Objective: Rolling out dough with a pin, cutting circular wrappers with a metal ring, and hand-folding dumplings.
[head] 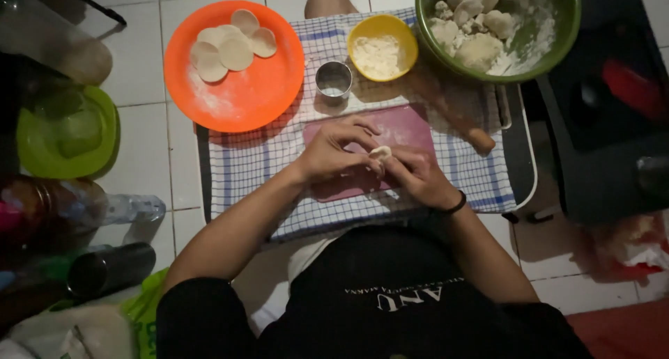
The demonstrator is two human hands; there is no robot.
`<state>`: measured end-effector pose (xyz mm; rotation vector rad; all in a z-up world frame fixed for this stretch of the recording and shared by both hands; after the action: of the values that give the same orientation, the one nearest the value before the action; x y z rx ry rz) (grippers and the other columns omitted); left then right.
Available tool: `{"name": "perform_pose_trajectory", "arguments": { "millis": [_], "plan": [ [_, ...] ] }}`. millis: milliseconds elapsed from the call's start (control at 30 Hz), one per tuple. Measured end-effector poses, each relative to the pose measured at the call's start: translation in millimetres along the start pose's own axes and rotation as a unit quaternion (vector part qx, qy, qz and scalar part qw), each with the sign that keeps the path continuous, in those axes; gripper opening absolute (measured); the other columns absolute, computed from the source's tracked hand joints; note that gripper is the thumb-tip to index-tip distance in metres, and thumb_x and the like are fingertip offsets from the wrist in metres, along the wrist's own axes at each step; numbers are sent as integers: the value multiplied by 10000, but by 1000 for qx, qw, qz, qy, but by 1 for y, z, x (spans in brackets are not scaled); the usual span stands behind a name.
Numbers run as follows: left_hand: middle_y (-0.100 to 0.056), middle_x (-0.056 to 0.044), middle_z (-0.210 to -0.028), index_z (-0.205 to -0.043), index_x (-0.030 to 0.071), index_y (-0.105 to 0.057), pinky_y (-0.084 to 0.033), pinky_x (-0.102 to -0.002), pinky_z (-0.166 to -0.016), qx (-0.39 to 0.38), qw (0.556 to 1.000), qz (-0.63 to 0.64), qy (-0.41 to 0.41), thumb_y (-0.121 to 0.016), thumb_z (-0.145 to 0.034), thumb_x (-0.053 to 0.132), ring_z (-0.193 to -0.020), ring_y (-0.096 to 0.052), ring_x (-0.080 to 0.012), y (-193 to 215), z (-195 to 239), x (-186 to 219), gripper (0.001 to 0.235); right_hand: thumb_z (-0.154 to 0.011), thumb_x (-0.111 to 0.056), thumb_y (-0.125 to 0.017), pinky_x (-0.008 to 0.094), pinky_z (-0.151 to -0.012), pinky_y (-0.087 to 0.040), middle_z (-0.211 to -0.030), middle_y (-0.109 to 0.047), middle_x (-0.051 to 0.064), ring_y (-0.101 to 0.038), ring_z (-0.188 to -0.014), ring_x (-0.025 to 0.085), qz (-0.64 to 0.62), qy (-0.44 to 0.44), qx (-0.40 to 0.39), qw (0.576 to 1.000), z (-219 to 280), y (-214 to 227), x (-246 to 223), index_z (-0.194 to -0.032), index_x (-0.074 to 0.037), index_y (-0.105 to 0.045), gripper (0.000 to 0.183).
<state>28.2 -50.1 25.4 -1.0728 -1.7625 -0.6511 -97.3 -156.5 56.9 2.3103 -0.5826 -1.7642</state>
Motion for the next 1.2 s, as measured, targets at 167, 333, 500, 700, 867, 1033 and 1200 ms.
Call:
{"name": "perform_pose_trajectory", "arguments": {
  "millis": [167, 333, 500, 700, 867, 1033, 1200],
  "plan": [
    [-725, -56, -811, -880, 101, -820, -507, -365, -989, -3, 1000, -25, -19, -925, -681, 40, -1055, -641, -258, -2, 4, 1, 233, -1046, -81, -576, 396, -705, -553, -696, -656, 165, -663, -673, 312, 29, 5, -4, 1000, 6, -2, 16, -752, -15, -668, 315],
    [-747, -68, -860, -950, 105, -816, -522, -369, -972, -17, 999, -35, -18, -922, -715, 66, -1079, -643, -282, -1, 0, 6, 261, -1026, -44, -583, 411, -711, -583, -715, -703, 171, -716, -741, 395, 59, 41, 25, 997, 7, -1, 17, -744, -30, -690, 302],
    [-764, -95, -903, -1047, 94, -798, -526, -416, -979, -58, 997, -45, -26, -794, -905, 97, -1076, -651, -306, 1, -1, 10, 142, -940, -33, -713, 454, -761, -596, -849, -756, 218, -737, -893, 438, 85, 102, 48, 990, 10, -5, 23, -852, 34, -744, 115],
    [-765, -101, -898, -965, 83, -800, -536, -442, -929, -69, 995, -63, -31, -820, -872, 113, -998, -681, -312, -1, 0, 4, 99, -924, 33, -689, 441, -635, -579, -719, -705, 201, -699, -708, 453, 97, 111, 42, 988, 10, -5, 22, -771, 11, -713, 156],
    [-755, -109, -840, -930, 77, -799, -555, -422, -843, -41, 997, -61, -28, -808, -881, 98, -877, -709, -298, -1, 0, 13, 53, -943, 3, -668, 436, -614, -572, -711, -700, 185, -695, -670, 416, 126, 118, 46, 984, 4, -7, 3, -796, 9, -707, 152],
    [-726, -74, -752, -883, 78, -795, -555, -367, -783, -5, 998, -57, -35, -811, -880, 96, -778, -682, -246, 2, 0, 12, 24, -999, -15, -627, 432, -609, -547, -669, -642, 183, -656, -635, 432, 109, 116, 35, 987, -1, -10, -6, -774, 10, -652, 227],
    [-753, -69, -854, -916, 98, -809, -520, -411, -959, 24, 998, -45, -45, -814, -876, 91, -1001, -671, -284, -1, 3, 13, 41, -898, -1, -741, 526, -756, -579, -892, -712, 307, -704, -845, 503, 123, 137, 57, 981, 12, -14, 15, -942, 121, -686, 141]
  ]
}}
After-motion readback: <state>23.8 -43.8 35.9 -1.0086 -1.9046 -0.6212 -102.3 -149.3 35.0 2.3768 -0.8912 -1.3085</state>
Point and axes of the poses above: each hand's wrist, its own z-axis away from the middle knuckle, its own y-axis out of the back of the hand, x = y × z, the point moved 6 cm from there along -z, towards the middle knuckle
